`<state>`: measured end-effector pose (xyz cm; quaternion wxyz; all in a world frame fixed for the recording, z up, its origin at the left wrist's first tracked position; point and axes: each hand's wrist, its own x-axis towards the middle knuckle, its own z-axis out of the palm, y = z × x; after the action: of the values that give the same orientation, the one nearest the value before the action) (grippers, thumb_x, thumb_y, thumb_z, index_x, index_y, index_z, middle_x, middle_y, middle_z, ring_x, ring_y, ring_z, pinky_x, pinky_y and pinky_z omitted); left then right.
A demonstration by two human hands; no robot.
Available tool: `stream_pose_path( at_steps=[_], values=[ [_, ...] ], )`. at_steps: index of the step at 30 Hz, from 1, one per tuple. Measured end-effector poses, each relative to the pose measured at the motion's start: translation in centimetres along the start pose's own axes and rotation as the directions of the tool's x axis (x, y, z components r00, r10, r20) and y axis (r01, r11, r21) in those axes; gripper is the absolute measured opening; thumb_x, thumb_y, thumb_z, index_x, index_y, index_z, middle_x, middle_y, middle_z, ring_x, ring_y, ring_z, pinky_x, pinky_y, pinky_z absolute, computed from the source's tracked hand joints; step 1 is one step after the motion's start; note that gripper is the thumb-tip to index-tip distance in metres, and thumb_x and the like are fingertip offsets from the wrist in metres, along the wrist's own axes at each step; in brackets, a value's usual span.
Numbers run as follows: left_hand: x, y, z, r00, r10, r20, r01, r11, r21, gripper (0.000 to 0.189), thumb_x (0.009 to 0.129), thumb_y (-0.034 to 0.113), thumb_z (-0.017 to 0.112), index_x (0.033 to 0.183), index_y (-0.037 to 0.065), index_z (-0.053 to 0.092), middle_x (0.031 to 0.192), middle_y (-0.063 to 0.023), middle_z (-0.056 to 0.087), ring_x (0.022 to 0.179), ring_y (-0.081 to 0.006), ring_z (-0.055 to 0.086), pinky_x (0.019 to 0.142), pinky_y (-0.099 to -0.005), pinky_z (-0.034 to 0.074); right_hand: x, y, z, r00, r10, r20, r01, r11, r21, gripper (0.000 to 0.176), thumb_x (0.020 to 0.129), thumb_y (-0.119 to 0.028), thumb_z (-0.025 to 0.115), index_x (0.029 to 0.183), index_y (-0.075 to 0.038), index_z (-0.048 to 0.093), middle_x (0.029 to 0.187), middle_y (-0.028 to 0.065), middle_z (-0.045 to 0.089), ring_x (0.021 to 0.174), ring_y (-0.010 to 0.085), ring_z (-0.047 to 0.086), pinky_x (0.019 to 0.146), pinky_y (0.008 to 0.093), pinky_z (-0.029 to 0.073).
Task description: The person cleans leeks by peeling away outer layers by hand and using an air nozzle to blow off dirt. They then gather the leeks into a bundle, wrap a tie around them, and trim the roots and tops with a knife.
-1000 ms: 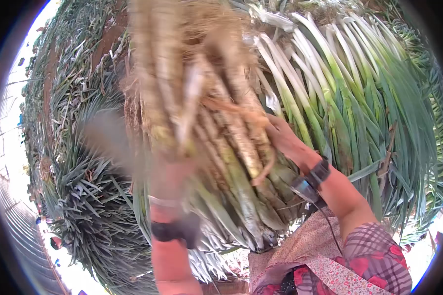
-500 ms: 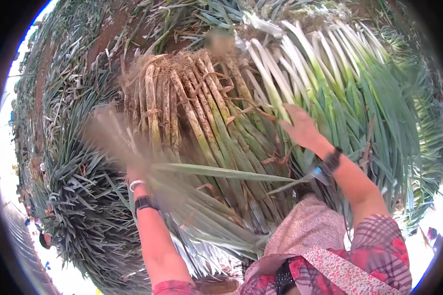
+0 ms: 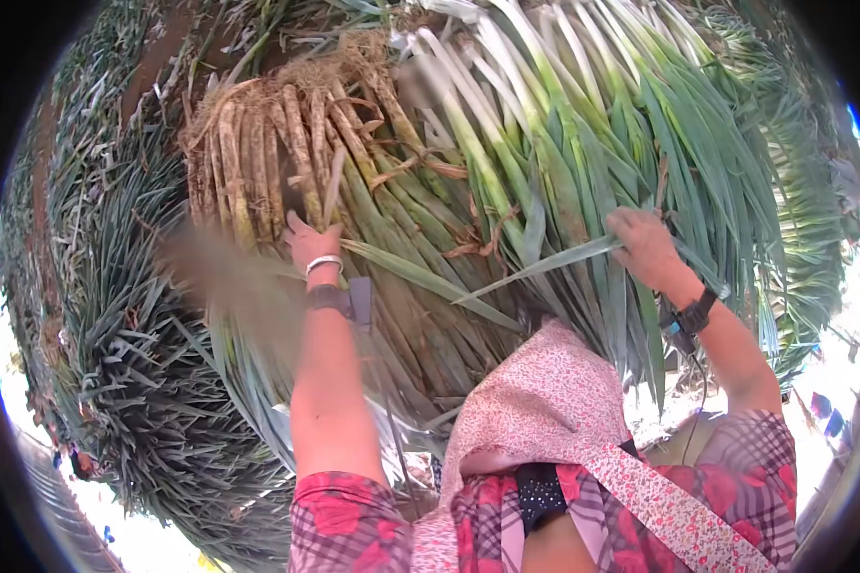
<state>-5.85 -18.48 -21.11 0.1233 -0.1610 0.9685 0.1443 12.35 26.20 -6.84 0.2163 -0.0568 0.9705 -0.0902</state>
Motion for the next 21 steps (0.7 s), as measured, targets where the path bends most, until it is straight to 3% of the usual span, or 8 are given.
stream_pose_path(
  at_steps=[3,11,12,14,15,17,20,21],
  values=[
    [-3.5,1.0,-0.8,0.887,0.337,-0.315,-0.299,0.94,0.165,0.072,0.068,0.024,0.074,0.128,0.005,0.039,0.117,-0.0207,0.05,0.102,-0.0363,0.05,0.088,-0.0435,0.042,0.5,1.1,-1.0,0.975,0.033,-0.221,-0.03,0.999,0.02,0.052,0.066,-0.008,0.067,0.115,-0.002,0.051,0.114,0.016,0.052,0.11,0.0355,0.047,0.093,0.0433,0.04],
    [-16.7,11.9,3.1,0.81,0.568,-0.148,-0.577,0.724,-0.379,0.043,0.072,0.016,0.069,0.111,0.005,0.056,0.091,-0.0106,0.06,0.084,-0.0285,0.055,0.076,-0.039,0.044,-3.3,3.9,-0.3,0.82,0.299,-0.488,-0.314,0.948,0.053,0.054,0.071,-0.017,0.066,0.119,-0.001,0.048,0.111,0.019,0.053,0.108,0.0358,0.048,0.092,0.0417,0.041],
    [-17.7,13.0,3.8,0.777,0.613,-0.146,-0.606,0.664,-0.437,0.04,0.071,0.016,0.069,0.108,0.005,0.058,0.09,-0.0106,0.059,0.081,-0.0283,0.054,0.075,-0.039,0.044,-3.8,3.9,0.3,0.805,0.375,-0.46,-0.367,0.924,0.112,0.054,0.072,-0.017,0.066,0.12,-0.001,0.047,0.112,0.0194,0.053,0.106,0.0359,0.048,0.09,0.042,0.042],
    [-20.4,15.3,5.1,0.727,0.669,0.156,-0.533,0.693,-0.486,0.036,0.071,0.016,0.069,0.103,0.004,0.06,0.091,-0.0125,0.06,0.083,-0.0299,0.056,0.076,-0.0393,0.045,-4.2,4.2,0.7,0.79,0.437,-0.43,-0.405,0.899,0.168,0.054,0.073,-0.016,0.065,0.121,0.0,0.047,0.112,0.0198,0.052,0.104,0.0361,0.049,0.088,0.0423,0.042],
    [-21.5,16.0,6.3,0.665,0.738,0.113,-0.599,0.617,-0.51,0.04,0.071,0.019,0.068,0.107,0.004,0.058,0.096,-0.0145,0.059,0.089,-0.0324,0.057,0.078,-0.0398,0.046,-4.0,4.3,0.9,0.809,0.457,-0.37,-0.413,0.89,0.194,0.051,0.073,-0.016,0.066,0.118,0.001,0.048,0.11,0.02,0.053,0.1,0.0353,0.052,0.086,0.0423,0.043],
    [-23.5,16.6,6.7,0.606,0.693,0.392,-0.517,0.717,-0.468,0.061,0.072,0.024,0.067,0.125,0.007,0.044,0.118,-0.0187,0.049,0.096,-0.0372,0.056,0.082,-0.0432,0.047,-3.2,4.4,1.1,0.846,0.44,-0.301,-0.38,0.894,0.238,0.048,0.074,-0.016,0.066,0.115,0.001,0.05,0.109,0.0202,0.053,0.096,0.0345,0.054,0.084,0.0423,0.045],
    [-23.3,17.9,3.3,0.478,0.597,0.645,-0.417,0.8,-0.431,0.044,0.074,0.026,0.064,0.113,0.008,0.054,0.11,-0.0182,0.051,0.098,-0.0366,0.055,0.079,-0.0445,0.048,-3.3,6.9,0.7,0.845,0.533,-0.029,-0.374,0.63,0.681,0.034,0.072,-0.015,0.07,0.099,0.001,0.056,0.094,0.0138,0.056,0.08,0.0225,0.06,0.071,0.0341,0.048],
    [-23.3,17.3,2.8,0.455,0.687,0.567,-0.448,0.727,-0.521,0.042,0.074,0.027,0.064,0.109,0.006,0.056,0.108,-0.0176,0.053,0.101,-0.035,0.054,0.082,-0.043,0.047,-3.1,6.8,0.3,0.86,0.51,0.012,-0.306,0.497,0.812,0.03,0.071,-0.015,0.071,0.093,0.0,0.057,0.088,0.0106,0.056,0.075,0.0182,0.06,0.066,0.0305,0.048]
  ],
)
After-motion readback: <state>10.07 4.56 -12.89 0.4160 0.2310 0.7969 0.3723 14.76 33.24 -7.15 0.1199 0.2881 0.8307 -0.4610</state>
